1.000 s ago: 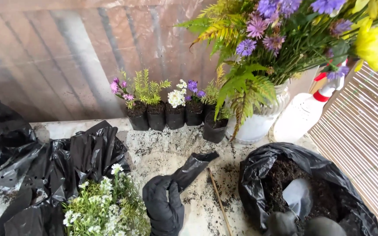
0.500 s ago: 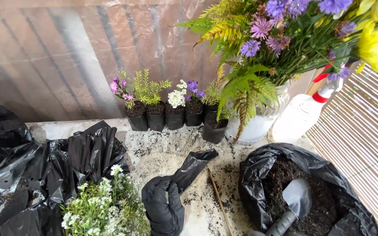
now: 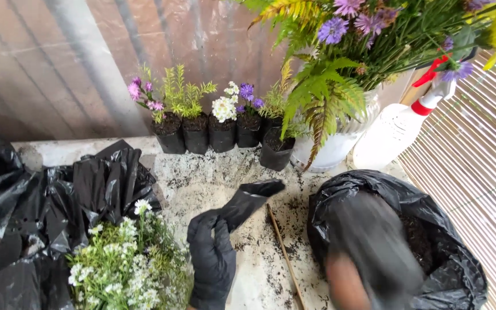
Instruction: The person fills small black plastic bags with soil using a trowel and a wooden stick. They then place small green plants into the soil-filled bags and arrange them in a row on the table.
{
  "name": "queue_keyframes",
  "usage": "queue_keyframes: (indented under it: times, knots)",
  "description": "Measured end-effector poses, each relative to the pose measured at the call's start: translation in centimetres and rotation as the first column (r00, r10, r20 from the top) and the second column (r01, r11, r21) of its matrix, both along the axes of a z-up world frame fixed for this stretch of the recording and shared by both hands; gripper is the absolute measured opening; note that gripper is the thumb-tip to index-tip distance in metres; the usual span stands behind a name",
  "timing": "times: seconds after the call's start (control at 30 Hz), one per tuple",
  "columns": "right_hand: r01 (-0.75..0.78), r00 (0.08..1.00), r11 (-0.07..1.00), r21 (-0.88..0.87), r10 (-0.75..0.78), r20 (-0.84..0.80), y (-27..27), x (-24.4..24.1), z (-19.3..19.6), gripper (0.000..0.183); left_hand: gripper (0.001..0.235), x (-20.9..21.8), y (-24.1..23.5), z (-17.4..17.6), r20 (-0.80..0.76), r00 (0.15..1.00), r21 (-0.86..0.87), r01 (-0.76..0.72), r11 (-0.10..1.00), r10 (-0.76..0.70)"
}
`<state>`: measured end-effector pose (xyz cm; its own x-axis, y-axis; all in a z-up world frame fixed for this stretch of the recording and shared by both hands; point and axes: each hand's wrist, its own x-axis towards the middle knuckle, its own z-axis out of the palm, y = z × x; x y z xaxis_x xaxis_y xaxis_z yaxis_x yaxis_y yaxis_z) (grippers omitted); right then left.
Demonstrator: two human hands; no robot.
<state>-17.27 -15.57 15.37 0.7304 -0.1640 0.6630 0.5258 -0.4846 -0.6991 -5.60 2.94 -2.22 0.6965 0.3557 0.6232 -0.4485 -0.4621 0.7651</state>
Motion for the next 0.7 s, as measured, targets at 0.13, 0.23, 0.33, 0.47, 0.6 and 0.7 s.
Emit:
queue_keyframes:
  times: [0.13,0.23,0.33,0.47,0.6,0.7]
  knots:
    - [-0.162,0.984,0.954,0.252,0.175,-0.031,-2.3,10.2,-6.1,0.03,0.02,1.6,-1.8,0.3,0.144,0.983,-0.075,0.122,0.99,-0.11]
    - [-0.109,0.951,0.941,0.32,0.192,-0.241,-2.4,10.3,-6.6,0.037,0.026,1.8,-2.4,2.0,-0.007,0.965,-0.079,0.261,0.962,-0.262]
    - [-0.2,0.934,0.835,0.513,0.32,-0.156,-2.5,11.7,-8.3,0.039,0.025,3.0,-3.4,2.5,-0.018,0.96,-0.065,0.277,0.959,-0.279]
    - [-0.182,0.932,0.848,0.498,0.31,-0.188,-2.6,12.1,-9.5,0.019,0.03,2.7,-4.7,2.3,-0.029,0.954,-0.202,0.288,0.936,-0.299]
    - [0.102,0.994,0.987,-0.125,-0.098,0.039,-2.6,12.4,-11.4,0.01,0.044,0.0,-5.2,3.8,0.048,0.974,-0.189,0.225,0.956,-0.219]
    - [0.179,0.98,0.932,-0.316,-0.139,0.143,-1.8,11.5,-12.0,0.014,0.038,-0.6,-5.9,3.0,-0.025,0.956,-0.227,0.278,0.933,-0.291]
